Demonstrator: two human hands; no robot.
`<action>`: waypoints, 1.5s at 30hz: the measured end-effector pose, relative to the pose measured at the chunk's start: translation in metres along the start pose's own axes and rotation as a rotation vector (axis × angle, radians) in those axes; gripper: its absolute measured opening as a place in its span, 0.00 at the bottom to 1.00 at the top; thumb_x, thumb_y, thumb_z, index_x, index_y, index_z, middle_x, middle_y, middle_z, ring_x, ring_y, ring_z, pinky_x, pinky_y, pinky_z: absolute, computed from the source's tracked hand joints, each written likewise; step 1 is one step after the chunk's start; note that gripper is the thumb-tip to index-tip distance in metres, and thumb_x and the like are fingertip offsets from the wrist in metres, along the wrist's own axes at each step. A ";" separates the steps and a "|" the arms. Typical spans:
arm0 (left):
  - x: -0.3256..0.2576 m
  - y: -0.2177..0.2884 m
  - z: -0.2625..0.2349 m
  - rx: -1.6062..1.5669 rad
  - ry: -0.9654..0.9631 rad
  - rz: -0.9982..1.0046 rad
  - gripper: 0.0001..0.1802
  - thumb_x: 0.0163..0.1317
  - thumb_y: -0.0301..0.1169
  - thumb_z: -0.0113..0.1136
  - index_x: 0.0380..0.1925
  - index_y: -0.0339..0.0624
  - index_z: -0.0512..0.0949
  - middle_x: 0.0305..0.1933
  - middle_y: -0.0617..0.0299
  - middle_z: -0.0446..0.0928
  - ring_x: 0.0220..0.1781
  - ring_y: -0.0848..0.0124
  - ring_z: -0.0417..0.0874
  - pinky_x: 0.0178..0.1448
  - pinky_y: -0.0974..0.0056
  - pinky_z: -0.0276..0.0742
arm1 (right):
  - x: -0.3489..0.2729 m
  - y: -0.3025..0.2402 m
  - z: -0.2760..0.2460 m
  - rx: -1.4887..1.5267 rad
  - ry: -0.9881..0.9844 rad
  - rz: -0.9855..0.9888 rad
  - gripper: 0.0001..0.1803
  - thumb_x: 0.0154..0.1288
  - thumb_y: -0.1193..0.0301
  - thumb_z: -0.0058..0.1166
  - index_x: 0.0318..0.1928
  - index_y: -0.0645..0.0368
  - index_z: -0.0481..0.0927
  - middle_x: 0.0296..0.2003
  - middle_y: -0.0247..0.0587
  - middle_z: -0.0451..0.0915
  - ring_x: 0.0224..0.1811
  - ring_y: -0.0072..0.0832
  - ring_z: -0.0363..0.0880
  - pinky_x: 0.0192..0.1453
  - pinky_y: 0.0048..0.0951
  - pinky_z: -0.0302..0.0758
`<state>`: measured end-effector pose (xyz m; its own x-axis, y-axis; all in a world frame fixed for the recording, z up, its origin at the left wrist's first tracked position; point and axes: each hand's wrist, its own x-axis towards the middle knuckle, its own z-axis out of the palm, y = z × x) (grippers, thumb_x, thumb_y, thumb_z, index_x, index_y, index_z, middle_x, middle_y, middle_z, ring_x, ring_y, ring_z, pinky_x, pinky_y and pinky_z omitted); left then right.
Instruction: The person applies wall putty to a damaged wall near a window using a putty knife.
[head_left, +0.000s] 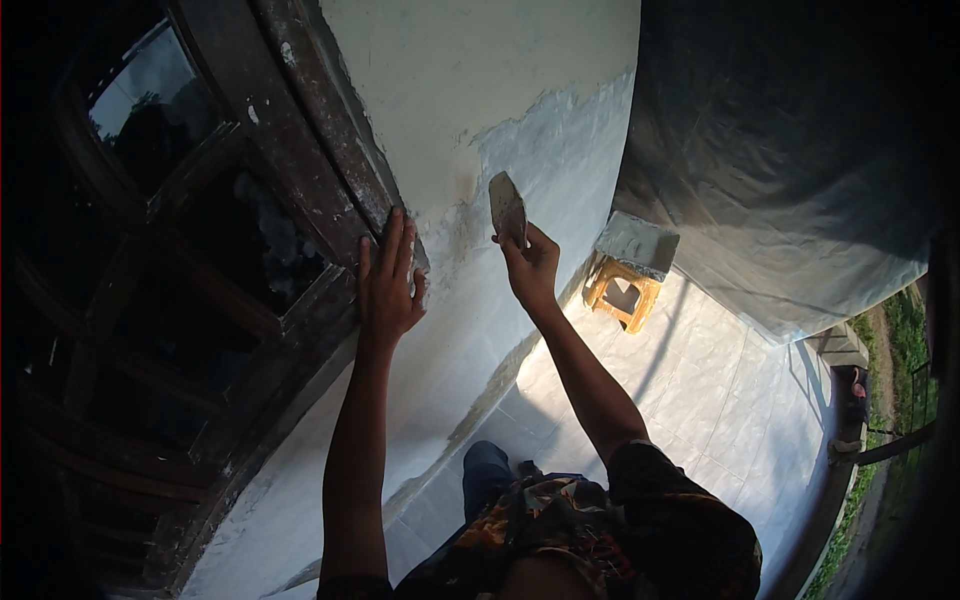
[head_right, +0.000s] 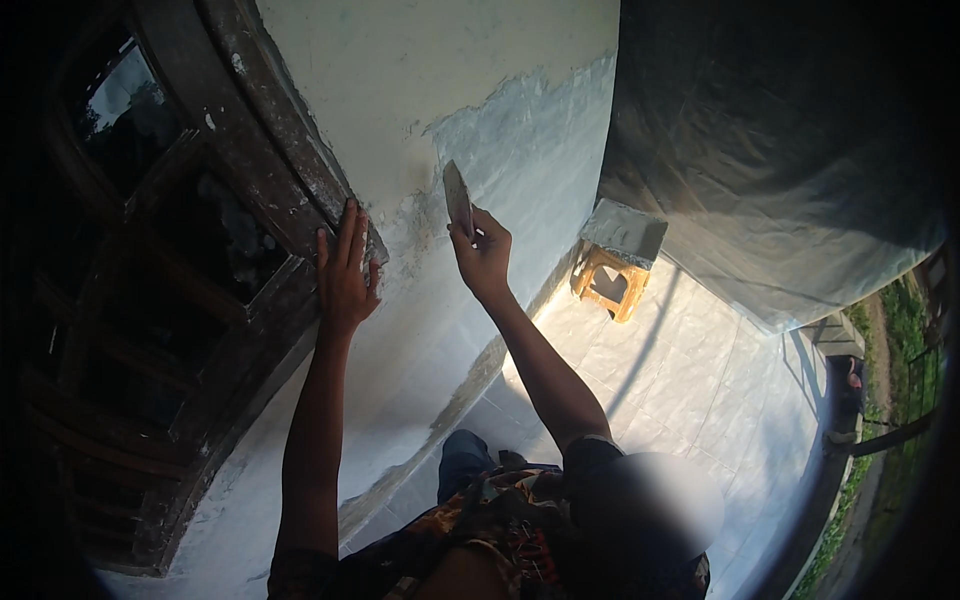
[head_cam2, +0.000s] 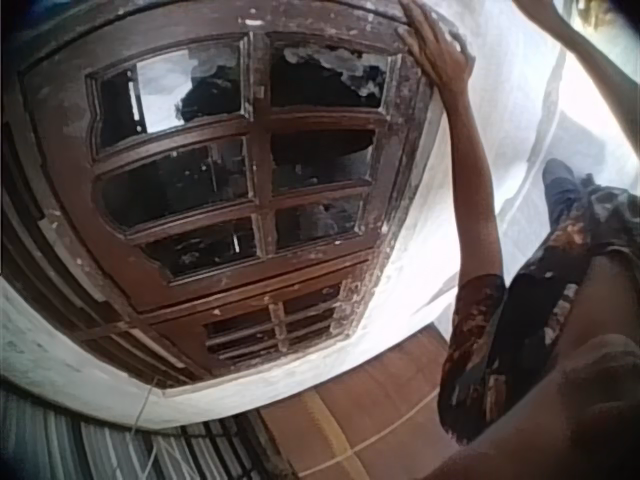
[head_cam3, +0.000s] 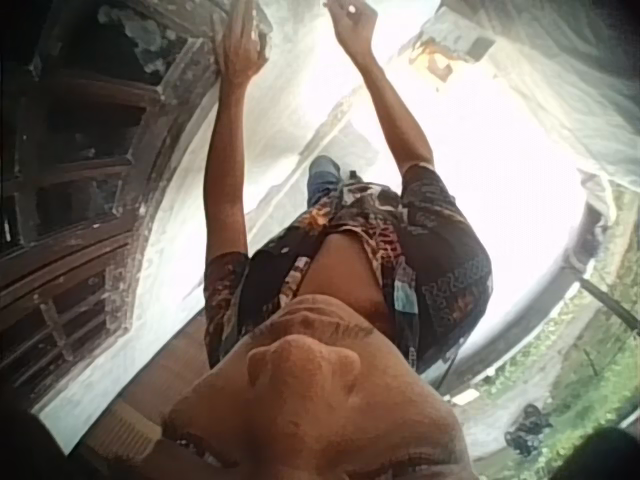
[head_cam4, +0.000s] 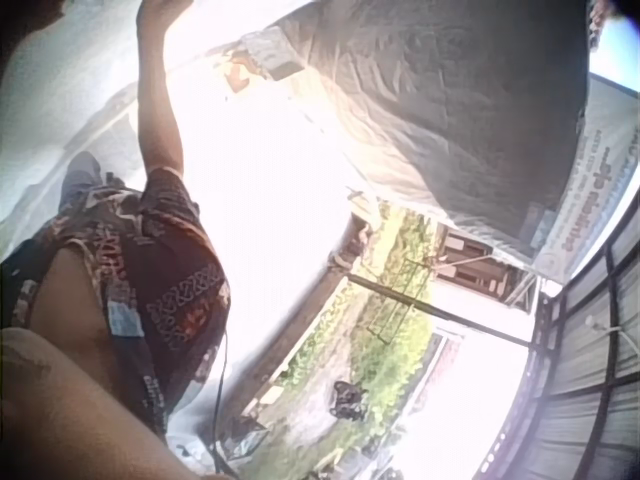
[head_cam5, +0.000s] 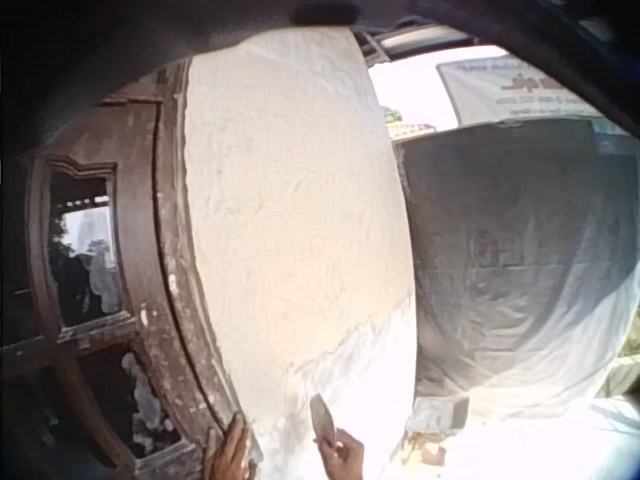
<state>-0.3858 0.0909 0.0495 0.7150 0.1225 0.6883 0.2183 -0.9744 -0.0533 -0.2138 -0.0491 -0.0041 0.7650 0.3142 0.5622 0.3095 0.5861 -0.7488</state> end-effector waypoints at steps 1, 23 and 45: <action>0.000 -0.001 0.000 -0.023 0.007 0.003 0.32 0.75 0.45 0.33 0.73 0.40 0.59 0.79 0.52 0.54 0.78 0.57 0.62 0.76 0.33 0.45 | -0.001 0.001 0.000 0.001 -0.001 0.001 0.14 0.63 0.81 0.57 0.50 0.69 0.81 0.38 0.38 0.82 0.38 0.18 0.77 0.38 0.22 0.74; 0.001 0.002 -0.004 -0.004 0.003 -0.007 0.32 0.75 0.46 0.33 0.73 0.40 0.60 0.79 0.54 0.55 0.78 0.58 0.62 0.77 0.34 0.46 | -0.007 -0.008 -0.011 0.032 0.000 0.040 0.14 0.64 0.83 0.55 0.50 0.71 0.81 0.40 0.38 0.81 0.38 0.19 0.77 0.45 0.26 0.79; 0.046 0.119 0.118 -0.333 0.157 0.115 0.36 0.70 0.47 0.42 0.71 0.31 0.61 0.76 0.41 0.59 0.81 0.46 0.49 0.78 0.39 0.15 | 0.015 0.030 -0.166 0.100 0.291 0.257 0.10 0.67 0.80 0.50 0.44 0.72 0.82 0.39 0.44 0.84 0.40 0.27 0.84 0.51 0.36 0.85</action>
<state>-0.2487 0.0029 -0.0106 0.6063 0.0039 0.7952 -0.1032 -0.9911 0.0835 -0.0992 -0.1509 -0.0760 0.9428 0.2442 0.2270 0.0412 0.5903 -0.8061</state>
